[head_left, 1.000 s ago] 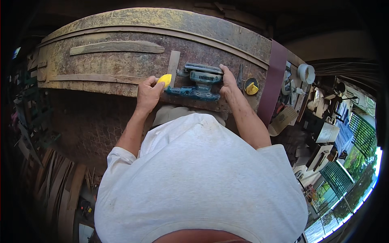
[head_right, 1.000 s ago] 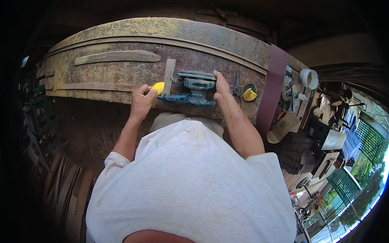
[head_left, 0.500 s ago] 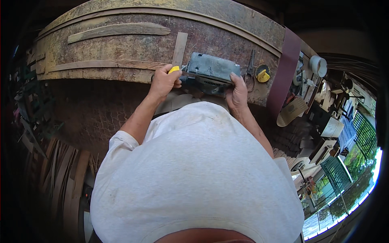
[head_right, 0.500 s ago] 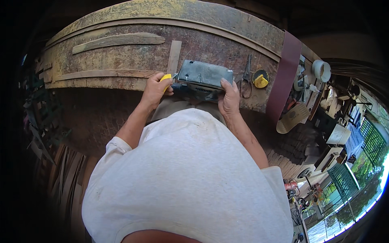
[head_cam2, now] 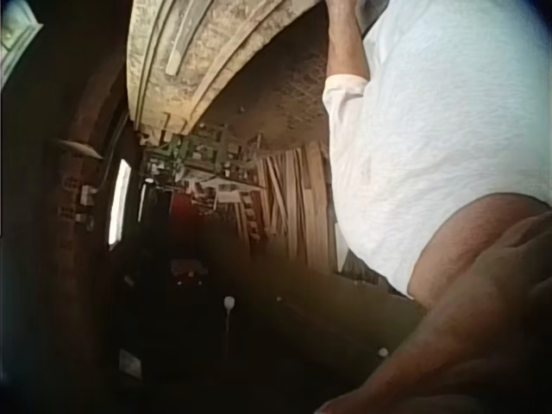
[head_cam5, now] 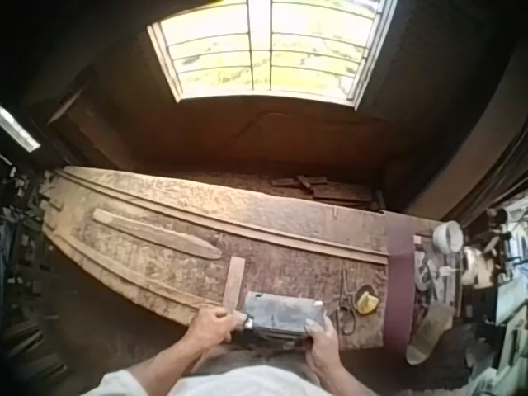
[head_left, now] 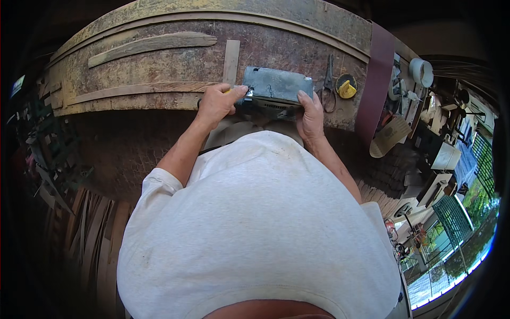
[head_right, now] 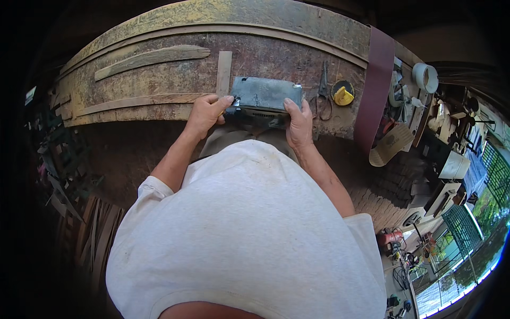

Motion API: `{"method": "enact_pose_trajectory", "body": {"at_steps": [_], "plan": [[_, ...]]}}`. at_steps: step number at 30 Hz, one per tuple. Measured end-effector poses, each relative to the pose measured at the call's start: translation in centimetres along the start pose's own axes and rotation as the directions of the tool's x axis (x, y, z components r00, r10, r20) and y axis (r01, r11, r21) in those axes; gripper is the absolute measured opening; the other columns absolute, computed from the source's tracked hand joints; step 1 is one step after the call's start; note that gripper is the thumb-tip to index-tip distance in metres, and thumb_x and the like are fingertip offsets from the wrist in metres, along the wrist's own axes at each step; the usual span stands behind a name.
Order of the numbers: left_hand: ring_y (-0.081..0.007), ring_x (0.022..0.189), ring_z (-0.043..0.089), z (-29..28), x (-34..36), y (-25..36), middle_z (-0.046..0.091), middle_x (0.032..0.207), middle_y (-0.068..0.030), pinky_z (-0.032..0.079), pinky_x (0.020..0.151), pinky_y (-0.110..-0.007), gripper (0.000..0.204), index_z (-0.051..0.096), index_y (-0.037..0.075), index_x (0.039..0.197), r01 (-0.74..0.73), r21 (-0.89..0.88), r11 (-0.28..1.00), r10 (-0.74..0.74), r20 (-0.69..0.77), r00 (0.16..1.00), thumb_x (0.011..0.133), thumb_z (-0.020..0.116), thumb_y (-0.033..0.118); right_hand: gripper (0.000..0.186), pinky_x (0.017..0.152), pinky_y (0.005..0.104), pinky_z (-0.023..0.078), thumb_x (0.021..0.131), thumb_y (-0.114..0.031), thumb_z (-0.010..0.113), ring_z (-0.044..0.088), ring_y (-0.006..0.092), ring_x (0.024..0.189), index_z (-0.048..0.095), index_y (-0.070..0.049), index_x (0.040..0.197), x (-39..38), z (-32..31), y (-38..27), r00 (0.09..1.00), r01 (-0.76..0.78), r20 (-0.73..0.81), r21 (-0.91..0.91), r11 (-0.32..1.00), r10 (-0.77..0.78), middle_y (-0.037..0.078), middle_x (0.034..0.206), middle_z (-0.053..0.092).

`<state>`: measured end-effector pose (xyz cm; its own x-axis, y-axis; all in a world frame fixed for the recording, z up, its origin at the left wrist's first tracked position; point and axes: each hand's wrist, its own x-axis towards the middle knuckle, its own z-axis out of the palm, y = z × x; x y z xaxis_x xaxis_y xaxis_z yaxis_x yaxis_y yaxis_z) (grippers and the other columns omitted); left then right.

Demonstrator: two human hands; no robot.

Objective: The recorder is repairing a power sander by gluing a yellow component back onto its base.

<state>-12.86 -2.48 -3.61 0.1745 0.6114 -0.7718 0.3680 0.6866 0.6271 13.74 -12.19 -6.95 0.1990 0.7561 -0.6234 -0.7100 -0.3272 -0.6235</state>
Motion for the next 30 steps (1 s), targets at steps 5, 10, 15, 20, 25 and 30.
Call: {"method": "enact_pose_trajectory", "body": {"at_steps": [5,10,15,20,25,30], "plan": [[-0.0084,0.063,0.057,-0.9,0.5,0.3,0.062,0.077,-0.0002,0.048,0.057,-0.027,0.044,0.074,0.002,0.092,-0.023,0.032,0.999,0.021,0.069,0.997,0.095,0.085,0.045,0.041,0.103,0.0353,0.052,0.101,-0.018,0.076,0.066,0.0169,0.113,0.059,-0.001,0.135,0.5,0.1,0.0,1.0,0.01,-0.001,0.003,1.0,-0.01,0.008,0.124,0.069],[-0.0077,0.067,0.059,-1.4,0.4,0.7,0.064,0.082,0.0011,0.052,0.06,-0.028,0.04,0.075,0.002,0.097,0.042,0.098,0.994,-0.057,0.15,0.987,0.096,0.084,0.041,0.037,0.108,0.0371,0.051,0.105,-0.018,0.069,0.067,0.0191,0.117,0.063,-0.001,0.137,0.3,0.0,0.2,1.0,0.023,0.02,-0.044,0.999,-0.023,0.008,0.127,0.071],[-0.0077,0.068,0.059,-1.1,0.7,0.7,0.065,0.084,0.0009,0.055,0.06,-0.027,0.041,0.076,0.002,0.099,0.033,0.133,0.991,-0.054,0.161,0.985,0.096,0.084,0.042,0.04,0.107,0.036,0.05,0.103,-0.019,0.072,0.066,0.0183,0.116,0.061,-0.001,0.136,0.7,0.0,0.1,0.999,0.024,0.028,-0.055,0.998,-0.022,0.007,0.126,0.07],[-0.0098,0.067,0.063,-1.4,2.7,1.5,0.068,0.087,-0.002,0.058,0.061,-0.029,0.033,0.073,0.004,0.096,0.028,-0.042,0.999,-0.025,0.063,0.998,0.1,0.079,0.036,0.037,0.104,0.0359,0.051,0.101,-0.02,0.075,0.067,0.018,0.112,0.065,-0.001,0.131,3.6,-0.9,0.6,0.998,-0.018,-0.053,0.006,1.0,0.018,0.007,0.12,0.072],[-0.0112,0.07,0.067,-4.4,7.4,-0.8,0.071,0.087,-0.0041,0.059,0.064,-0.029,0.011,0.07,0.004,0.095,-0.103,-0.135,0.985,0.096,-0.059,0.994,0.099,0.07,0.014,0.031,0.112,0.0416,0.052,0.105,-0.022,0.069,0.069,0.023,0.12,0.071,-0.002,0.13,5.2,-0.9,0.1,0.978,-0.181,-0.084,0.112,0.977,0.191,0.01,0.126,0.075],[-0.0102,0.075,0.067,-7.2,10.1,-3.2,0.07,0.086,-0.0021,0.057,0.065,-0.027,0.005,0.07,0.004,0.094,-0.126,-0.04,0.991,0.115,-0.205,0.972,0.097,0.068,0.007,0.031,0.112,0.0412,0.051,0.105,-0.02,0.069,0.069,0.0232,0.12,0.07,-0.002,0.131,3.1,-1.1,0.9,0.995,-0.08,-0.053,0.026,0.996,0.081,0.01,0.126,0.075]]}}
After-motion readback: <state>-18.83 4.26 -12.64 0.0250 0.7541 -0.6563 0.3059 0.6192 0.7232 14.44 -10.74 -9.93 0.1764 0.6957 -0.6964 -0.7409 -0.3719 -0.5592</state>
